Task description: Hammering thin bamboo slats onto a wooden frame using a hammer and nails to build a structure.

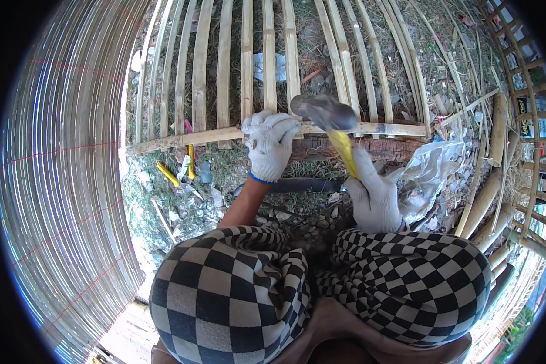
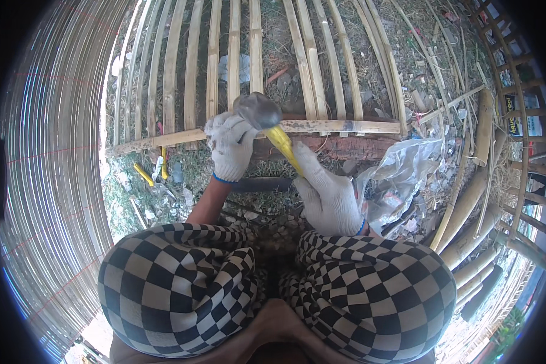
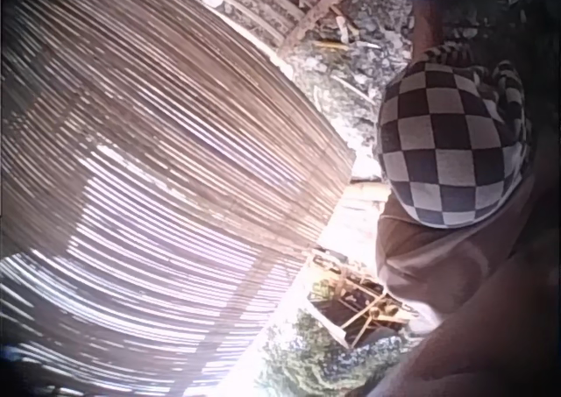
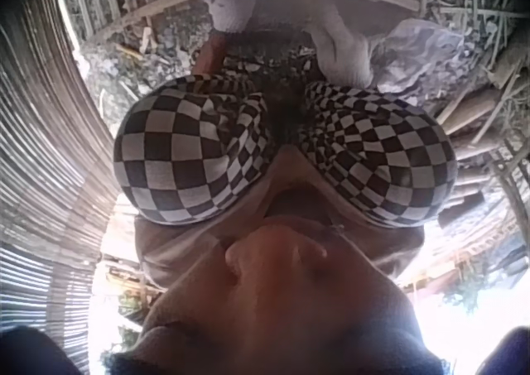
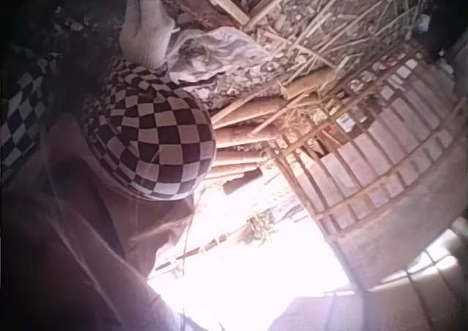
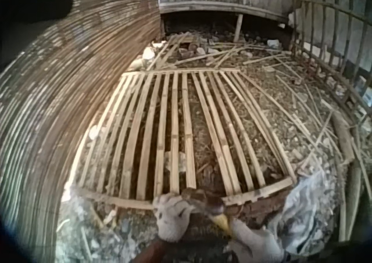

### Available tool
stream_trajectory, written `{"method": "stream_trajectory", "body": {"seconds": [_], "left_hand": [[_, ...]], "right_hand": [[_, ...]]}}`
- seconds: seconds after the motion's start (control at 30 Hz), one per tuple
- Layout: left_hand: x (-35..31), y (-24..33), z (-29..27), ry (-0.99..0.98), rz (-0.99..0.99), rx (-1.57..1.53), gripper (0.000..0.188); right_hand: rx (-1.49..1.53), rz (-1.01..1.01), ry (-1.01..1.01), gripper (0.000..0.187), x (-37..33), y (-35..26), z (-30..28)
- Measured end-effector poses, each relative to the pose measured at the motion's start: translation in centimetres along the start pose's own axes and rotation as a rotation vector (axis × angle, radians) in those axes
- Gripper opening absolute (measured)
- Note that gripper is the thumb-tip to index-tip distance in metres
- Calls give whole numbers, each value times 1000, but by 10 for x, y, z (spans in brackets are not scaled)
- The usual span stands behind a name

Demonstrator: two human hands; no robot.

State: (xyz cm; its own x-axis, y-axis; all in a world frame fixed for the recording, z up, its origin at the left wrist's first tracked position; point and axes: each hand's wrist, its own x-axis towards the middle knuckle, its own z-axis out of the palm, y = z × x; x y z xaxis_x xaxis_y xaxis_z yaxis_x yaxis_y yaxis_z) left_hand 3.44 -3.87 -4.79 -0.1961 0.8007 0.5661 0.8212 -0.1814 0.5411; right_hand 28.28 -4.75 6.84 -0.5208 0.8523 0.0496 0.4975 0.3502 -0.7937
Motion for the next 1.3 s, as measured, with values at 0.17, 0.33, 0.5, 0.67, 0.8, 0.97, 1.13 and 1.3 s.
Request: {"method": "stream_trajectory", "body": {"seconds": [0.17, 0.33, 0.5, 0.67, 0.8, 0.97, 1.13, 1.3], "left_hand": [[2, -4, -6, -63, -6, 32, 24], [18, 2, -45, -304, -110, 98, 45], [8, -16, -53, -315, -119, 53, 53], [10, -16, -42, -283, -110, 41, 48], [8, -22, -48, -322, -86, 48, 48], [11, -16, -52, -295, -115, 35, 48], [6, -27, -52, -337, -120, 80, 46], [15, -12, -13, -299, -96, -54, 45]], "right_hand": [[-48, 217, -192, 65, 10, 15, 12], [-27, 106, -3, 62, 4, -1, -8], [11, -57, 118, 64, -2, -14, -21], [-22, -26, 114, 62, -4, 22, 12], [-3, -5, -18, 66, 13, 28, 3], [159, 18, 170, 67, -13, 19, 2], [-8, 146, -110, 65, 10, 14, 10], [278, -207, 202, 55, -23, 68, 0]]}}
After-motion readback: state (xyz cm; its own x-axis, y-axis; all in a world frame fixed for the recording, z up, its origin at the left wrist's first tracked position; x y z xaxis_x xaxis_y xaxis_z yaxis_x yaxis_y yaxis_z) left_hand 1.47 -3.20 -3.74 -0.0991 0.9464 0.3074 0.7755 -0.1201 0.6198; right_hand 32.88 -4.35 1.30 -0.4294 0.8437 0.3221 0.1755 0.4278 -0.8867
